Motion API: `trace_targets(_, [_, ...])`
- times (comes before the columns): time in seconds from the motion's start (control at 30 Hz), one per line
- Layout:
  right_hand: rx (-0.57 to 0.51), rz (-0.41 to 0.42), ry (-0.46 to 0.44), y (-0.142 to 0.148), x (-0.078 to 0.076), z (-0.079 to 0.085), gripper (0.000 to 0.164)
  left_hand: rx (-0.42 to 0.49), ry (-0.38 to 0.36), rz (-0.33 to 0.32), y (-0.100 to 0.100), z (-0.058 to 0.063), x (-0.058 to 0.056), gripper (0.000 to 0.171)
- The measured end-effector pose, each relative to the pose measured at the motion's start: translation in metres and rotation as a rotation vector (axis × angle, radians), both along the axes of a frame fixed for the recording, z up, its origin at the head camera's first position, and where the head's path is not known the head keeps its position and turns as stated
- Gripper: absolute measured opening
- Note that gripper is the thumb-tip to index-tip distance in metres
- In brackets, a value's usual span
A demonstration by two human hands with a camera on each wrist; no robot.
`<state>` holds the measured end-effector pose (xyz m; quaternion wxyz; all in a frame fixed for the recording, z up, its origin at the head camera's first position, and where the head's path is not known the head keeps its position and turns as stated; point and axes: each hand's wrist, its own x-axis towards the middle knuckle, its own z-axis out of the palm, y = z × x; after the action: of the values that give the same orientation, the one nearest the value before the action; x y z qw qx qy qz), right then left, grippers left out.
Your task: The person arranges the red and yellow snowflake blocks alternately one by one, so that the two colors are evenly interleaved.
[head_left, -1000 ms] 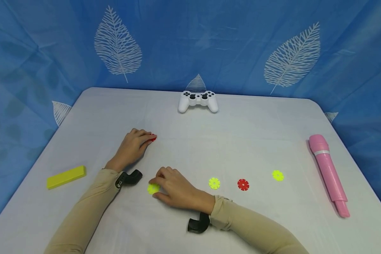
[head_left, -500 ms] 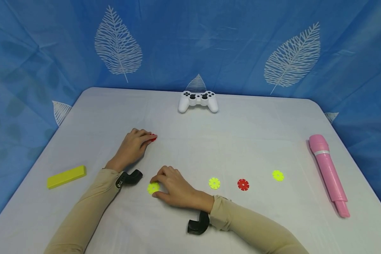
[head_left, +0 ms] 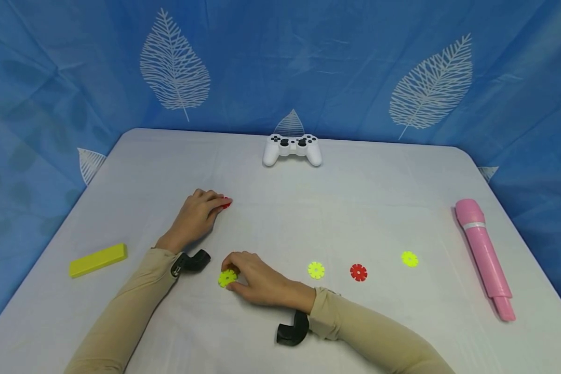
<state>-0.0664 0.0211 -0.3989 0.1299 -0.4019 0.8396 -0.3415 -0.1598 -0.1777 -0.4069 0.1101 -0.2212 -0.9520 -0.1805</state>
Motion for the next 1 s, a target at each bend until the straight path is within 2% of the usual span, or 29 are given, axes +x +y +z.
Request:
trace_targets(0.17, [-0.039,0.033,0.001,0.0003,-0.0008,-0.0013,0.027,-0.003,-0.003,0.0,0.0011,0.0014,0.0009,0.027])
trace_targets(0.47, [-0.04,0.072,0.073,0.0011,-0.0017,-0.0007,0.03,0.006,0.014,-0.007,0.0013,0.0009,0.0012,0.026])
trace_targets(0.67, [-0.045,0.059,0.144,0.0015,-0.0002,-0.0007,0.03,0.006,0.024,-0.01,0.0009,0.0009,0.0019,0.026])
trace_targets(0.83, [-0.039,0.034,0.114,0.0013,-0.0008,0.0001,0.033,0.002,0.002,0.005,0.0015,0.0023,0.0023,0.026])
trace_targets(1.0, [-0.064,0.008,0.062,0.0034,-0.0044,0.002,0.03,-0.003,0.011,0.002,0.0009,-0.0001,0.0019,0.026])
